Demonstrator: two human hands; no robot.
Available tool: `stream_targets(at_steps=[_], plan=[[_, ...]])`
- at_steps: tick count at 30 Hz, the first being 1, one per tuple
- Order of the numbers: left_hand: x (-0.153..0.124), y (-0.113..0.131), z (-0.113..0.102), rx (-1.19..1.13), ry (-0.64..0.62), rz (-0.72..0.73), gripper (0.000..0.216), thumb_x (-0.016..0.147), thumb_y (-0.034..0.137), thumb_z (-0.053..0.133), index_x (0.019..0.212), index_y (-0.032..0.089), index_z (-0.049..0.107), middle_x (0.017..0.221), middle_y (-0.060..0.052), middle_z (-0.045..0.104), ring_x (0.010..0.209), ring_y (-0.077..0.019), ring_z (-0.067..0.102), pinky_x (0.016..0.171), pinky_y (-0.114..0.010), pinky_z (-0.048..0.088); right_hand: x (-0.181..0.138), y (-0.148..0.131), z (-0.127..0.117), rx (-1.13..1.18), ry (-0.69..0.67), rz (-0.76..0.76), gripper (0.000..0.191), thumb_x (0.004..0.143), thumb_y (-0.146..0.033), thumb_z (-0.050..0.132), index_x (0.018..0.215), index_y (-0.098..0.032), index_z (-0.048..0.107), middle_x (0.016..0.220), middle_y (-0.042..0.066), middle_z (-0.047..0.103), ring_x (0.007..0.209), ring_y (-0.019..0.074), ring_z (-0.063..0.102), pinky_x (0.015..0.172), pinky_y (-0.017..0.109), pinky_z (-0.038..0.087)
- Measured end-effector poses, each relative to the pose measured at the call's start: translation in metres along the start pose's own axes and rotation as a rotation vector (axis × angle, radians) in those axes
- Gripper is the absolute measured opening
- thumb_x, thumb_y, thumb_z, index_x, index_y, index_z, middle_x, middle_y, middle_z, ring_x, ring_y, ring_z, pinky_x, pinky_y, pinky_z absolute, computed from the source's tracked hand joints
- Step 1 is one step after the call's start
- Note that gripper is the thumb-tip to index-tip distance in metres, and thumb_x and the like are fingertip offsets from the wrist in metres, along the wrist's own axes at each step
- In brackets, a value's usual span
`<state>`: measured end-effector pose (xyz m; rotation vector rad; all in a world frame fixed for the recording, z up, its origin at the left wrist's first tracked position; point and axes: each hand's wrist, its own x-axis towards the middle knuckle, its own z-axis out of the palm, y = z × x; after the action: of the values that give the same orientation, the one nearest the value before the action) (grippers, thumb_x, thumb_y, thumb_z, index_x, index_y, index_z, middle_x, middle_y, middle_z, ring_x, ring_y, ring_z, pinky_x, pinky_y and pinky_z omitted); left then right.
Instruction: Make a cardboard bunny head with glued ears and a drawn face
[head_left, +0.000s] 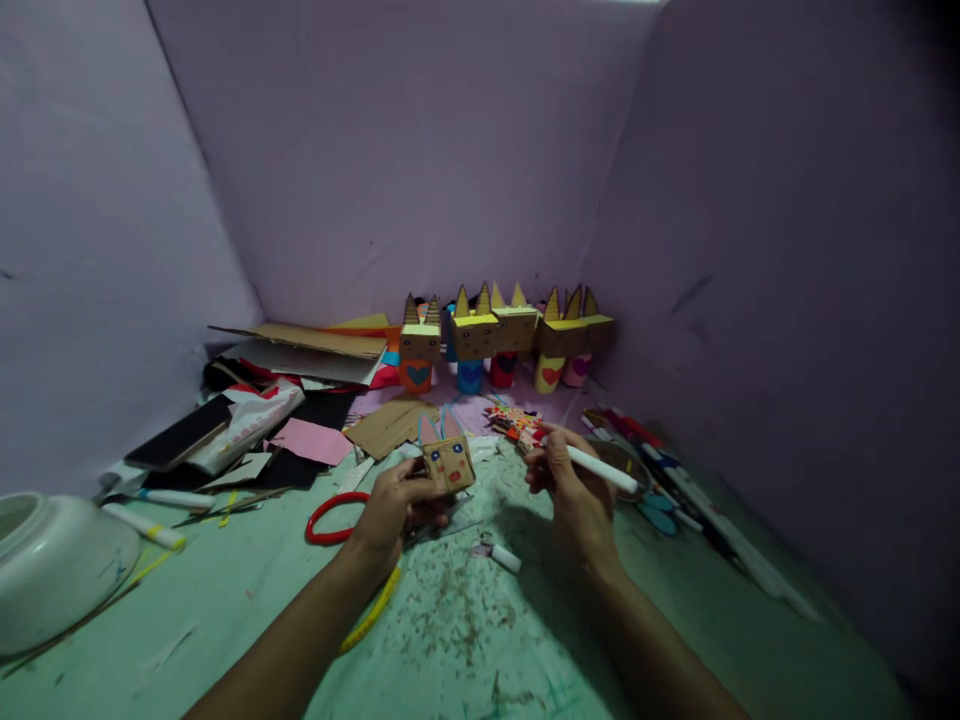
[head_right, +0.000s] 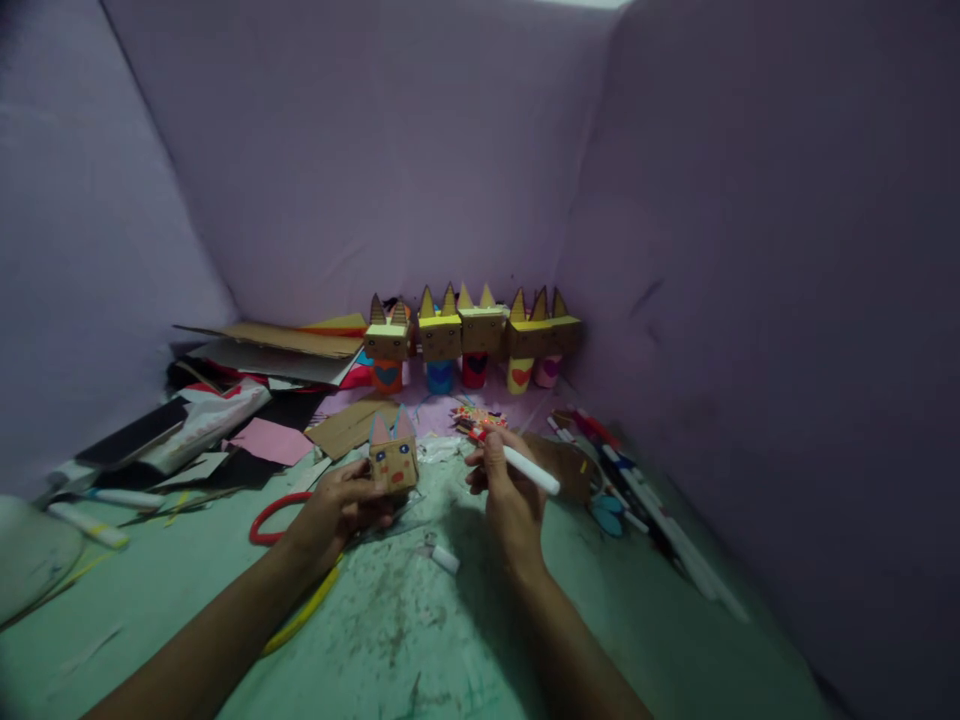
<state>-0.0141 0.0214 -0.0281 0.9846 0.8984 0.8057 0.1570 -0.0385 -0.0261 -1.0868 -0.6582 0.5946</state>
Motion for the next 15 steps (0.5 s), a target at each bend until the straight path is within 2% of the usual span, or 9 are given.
stream_targets(at_steps=[5, 8, 10, 12, 15], plan=[[-0.003, 0.003, 0.001, 0.018, 0.007, 0.023, 0.044, 0.056, 0.018, 0.068, 0.098, 0.007, 0.062, 0.082, -0.01, 0.07, 0.058, -0.0144, 0.06, 0.047, -0.024, 0.049, -0.006, -0.003, -0.02, -0.119, -0.102, -0.008, 0.035, 0.077, -0.043, 0.066, 0.1, -0.016, 0.064, 0.068, 0.001, 0.065, 0.053, 0.013, 0.058, 0.048, 0.025, 0.048], [-0.004, 0.003, 0.001, 0.04, 0.036, 0.056, 0.046, 0.056, 0.018, 0.072, 0.099, 0.008, 0.061, 0.08, -0.009, 0.071, 0.056, -0.0147, 0.06, 0.045, -0.023, 0.047, -0.011, -0.006, -0.037, -0.343, -0.214, -0.13, 0.03, 0.076, -0.036, 0.067, 0.1, -0.017, 0.064, 0.08, 0.004, 0.069, 0.065, 0.0176, 0.065, 0.06, 0.029, 0.053], [-0.003, 0.002, 0.001, 0.047, 0.057, 0.094, 0.049, 0.054, 0.016, 0.075, 0.101, 0.011, 0.06, 0.083, -0.007, 0.072, 0.063, -0.0164, 0.064, 0.053, -0.023, 0.05, -0.016, -0.006, -0.045, -0.492, -0.371, -0.228, 0.028, 0.077, -0.03, 0.065, 0.103, -0.018, 0.063, 0.085, 0.005, 0.071, 0.074, 0.0196, 0.067, 0.066, 0.031, 0.054], [-0.002, 0.001, 0.0, 0.049, 0.074, 0.137, 0.052, 0.053, 0.016, 0.078, 0.102, 0.012, 0.06, 0.088, -0.007, 0.073, 0.077, -0.0204, 0.067, 0.067, -0.027, 0.053, -0.022, -0.003, -0.05, -0.599, -0.528, -0.297, 0.031, 0.078, -0.025, 0.063, 0.108, -0.019, 0.06, 0.086, 0.005, 0.071, 0.074, 0.0192, 0.068, 0.065, 0.029, 0.054], [0.001, -0.002, 0.0, 0.087, 0.105, 0.188, 0.049, 0.053, 0.02, 0.079, 0.098, 0.011, 0.062, 0.091, -0.009, 0.073, 0.088, -0.025, 0.067, 0.077, -0.031, 0.052, -0.03, 0.002, -0.053, -0.731, -0.67, -0.364, 0.037, 0.078, -0.023, 0.062, 0.114, -0.02, 0.056, 0.095, 0.008, 0.071, 0.079, 0.0207, 0.068, 0.067, 0.031, 0.054]])
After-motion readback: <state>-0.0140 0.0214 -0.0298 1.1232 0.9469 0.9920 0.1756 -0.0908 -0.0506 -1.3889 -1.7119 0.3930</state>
